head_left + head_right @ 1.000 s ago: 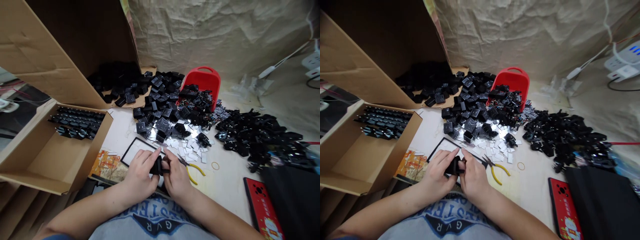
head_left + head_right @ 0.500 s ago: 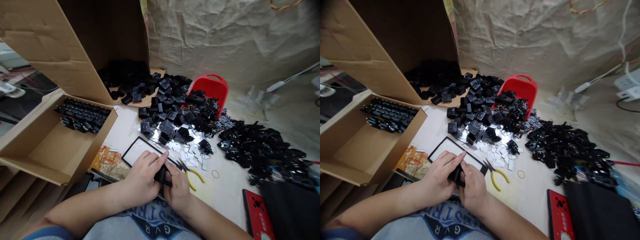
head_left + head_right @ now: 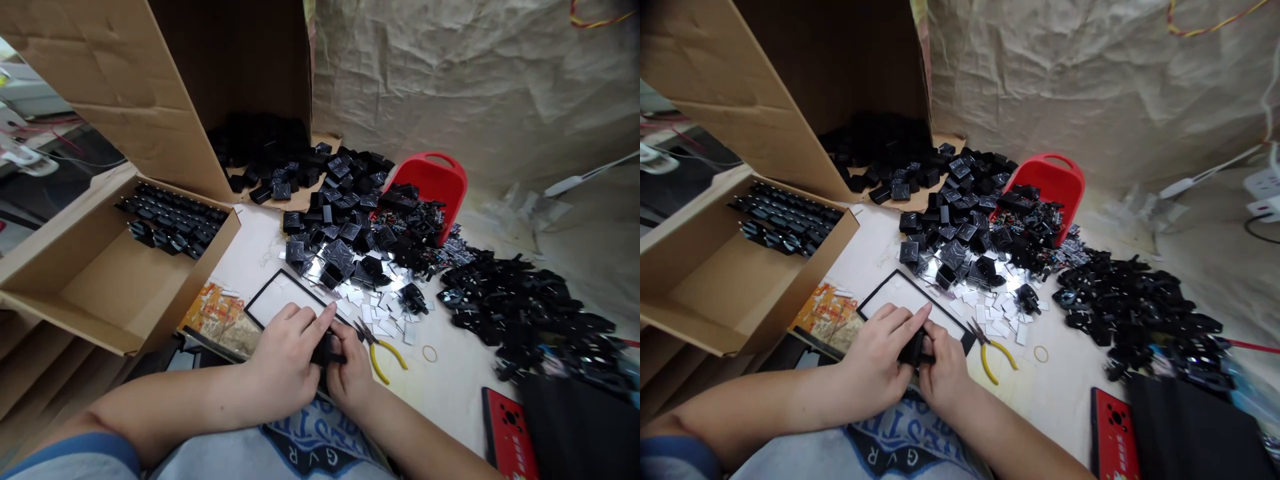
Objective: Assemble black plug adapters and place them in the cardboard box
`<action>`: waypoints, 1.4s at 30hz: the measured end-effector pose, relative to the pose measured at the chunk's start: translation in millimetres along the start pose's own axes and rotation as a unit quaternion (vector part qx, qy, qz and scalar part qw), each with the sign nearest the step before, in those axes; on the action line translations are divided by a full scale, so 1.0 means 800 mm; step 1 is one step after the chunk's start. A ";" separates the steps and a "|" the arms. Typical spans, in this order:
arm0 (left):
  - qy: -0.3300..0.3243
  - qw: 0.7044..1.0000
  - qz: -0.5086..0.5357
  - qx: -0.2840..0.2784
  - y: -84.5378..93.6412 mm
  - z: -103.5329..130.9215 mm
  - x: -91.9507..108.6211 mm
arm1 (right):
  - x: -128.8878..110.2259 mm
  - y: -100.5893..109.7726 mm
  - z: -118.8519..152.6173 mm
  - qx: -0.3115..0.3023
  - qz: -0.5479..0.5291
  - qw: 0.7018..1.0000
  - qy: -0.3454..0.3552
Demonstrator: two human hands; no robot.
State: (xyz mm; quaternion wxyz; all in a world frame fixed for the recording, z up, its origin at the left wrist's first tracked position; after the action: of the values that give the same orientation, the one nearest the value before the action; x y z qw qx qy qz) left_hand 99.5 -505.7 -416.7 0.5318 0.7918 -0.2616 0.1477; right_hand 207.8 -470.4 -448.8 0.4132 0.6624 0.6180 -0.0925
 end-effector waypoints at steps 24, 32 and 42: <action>0.123 0.979 0.159 -0.036 0.009 -0.007 -0.029 | 0.044 -0.024 -0.007 -0.111 -0.214 0.883 -0.402; 0.075 0.973 0.184 0.113 0.026 -0.010 -0.019 | 0.038 -0.048 0.002 0.000 -0.442 0.689 -0.574; 0.045 0.995 -0.075 -0.044 0.052 -0.012 -0.030 | 0.043 -0.047 -0.032 -0.105 -0.164 0.899 -0.392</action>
State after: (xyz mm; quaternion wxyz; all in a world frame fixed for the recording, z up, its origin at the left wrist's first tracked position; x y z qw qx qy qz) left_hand 56.8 -502.8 -393.3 0.5868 0.7777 -0.1832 0.1316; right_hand 172.0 -431.9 -470.1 0.6676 0.4147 0.5126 -0.3458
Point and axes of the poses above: each hand's wrist, its own z-axis away from the middle knuckle, its own y-axis out of the back of the hand, x = y × z, the point moved 5 cm from there along -z, towards the middle knuckle, and after that the axes turned 11 degrees about x, right-handed, at the moved point
